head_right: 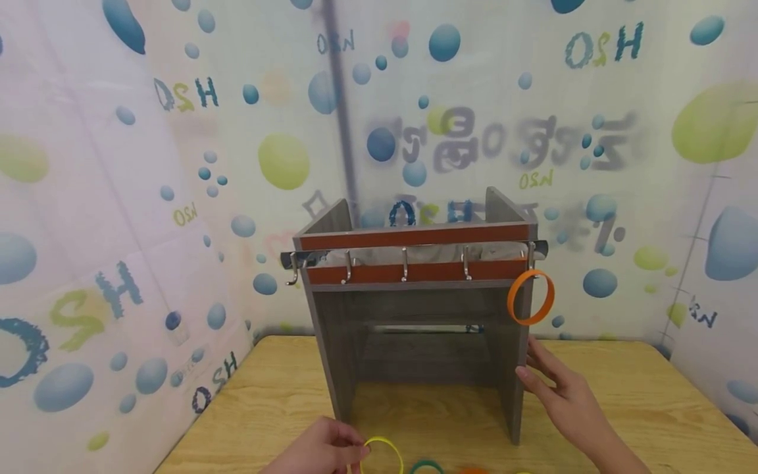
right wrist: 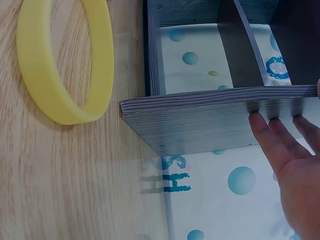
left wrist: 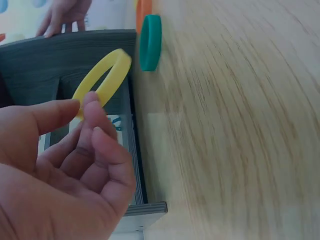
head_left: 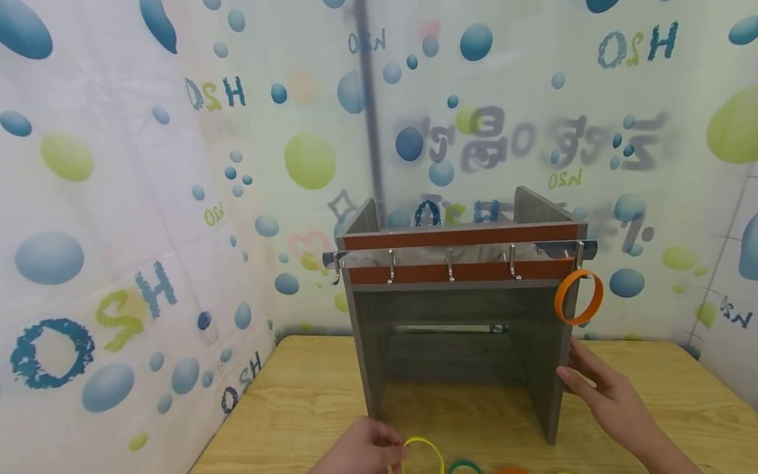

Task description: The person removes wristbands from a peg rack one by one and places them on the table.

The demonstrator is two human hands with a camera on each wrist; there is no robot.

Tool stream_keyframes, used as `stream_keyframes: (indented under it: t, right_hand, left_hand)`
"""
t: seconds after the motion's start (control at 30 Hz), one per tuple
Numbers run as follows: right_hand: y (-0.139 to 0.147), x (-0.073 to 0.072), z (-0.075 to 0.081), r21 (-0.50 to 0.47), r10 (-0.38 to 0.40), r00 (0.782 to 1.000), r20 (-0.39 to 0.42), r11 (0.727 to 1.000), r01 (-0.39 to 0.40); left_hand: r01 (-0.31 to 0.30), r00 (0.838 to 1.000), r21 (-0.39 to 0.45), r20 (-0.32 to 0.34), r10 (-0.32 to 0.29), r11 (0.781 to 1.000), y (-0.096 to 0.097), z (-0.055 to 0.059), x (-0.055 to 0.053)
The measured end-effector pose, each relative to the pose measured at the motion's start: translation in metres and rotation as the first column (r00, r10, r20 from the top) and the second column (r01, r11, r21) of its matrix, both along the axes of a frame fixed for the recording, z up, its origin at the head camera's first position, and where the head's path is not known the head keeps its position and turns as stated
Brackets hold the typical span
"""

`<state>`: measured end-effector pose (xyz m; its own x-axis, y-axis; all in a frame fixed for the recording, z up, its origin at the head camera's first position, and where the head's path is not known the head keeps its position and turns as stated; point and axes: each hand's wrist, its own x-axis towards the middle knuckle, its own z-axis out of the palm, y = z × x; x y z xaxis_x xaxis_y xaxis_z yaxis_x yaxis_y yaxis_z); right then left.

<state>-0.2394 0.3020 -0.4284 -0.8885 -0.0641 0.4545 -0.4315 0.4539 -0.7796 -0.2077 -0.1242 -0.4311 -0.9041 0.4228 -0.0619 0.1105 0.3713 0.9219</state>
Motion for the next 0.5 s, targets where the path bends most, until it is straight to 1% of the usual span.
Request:
stream_keyframes:
  t: [0.1,0.23,0.4,0.5]
  right_hand:
    - [0.0,0.0,0.001,0.004,0.001,1.0,-0.003,1.0,-0.001]
    - [0.0,0.001,0.003,0.019,-0.012,1.0,0.005,1.0,0.012]
    - [0.0,0.001,0.002,0.02,-0.018,1.0,0.009,1.0,0.018]
    - [0.0,0.001,0.0,0.021,-0.02,1.0,0.011,1.0,0.02]
  left_hand:
    - [0.029,0.999,-0.021,-0.028,-0.029,0.999,0.0,-0.002,-0.001]
    - [0.044,0.998,-0.054,-0.032,-0.046,0.998,-0.004,-0.005,-0.003]
    - [0.086,0.996,-0.099,-0.003,-0.087,0.991,-0.008,-0.012,-0.005]
    - [0.091,0.996,-0.111,0.017,-0.09,0.99,-0.007,-0.014,-0.005]
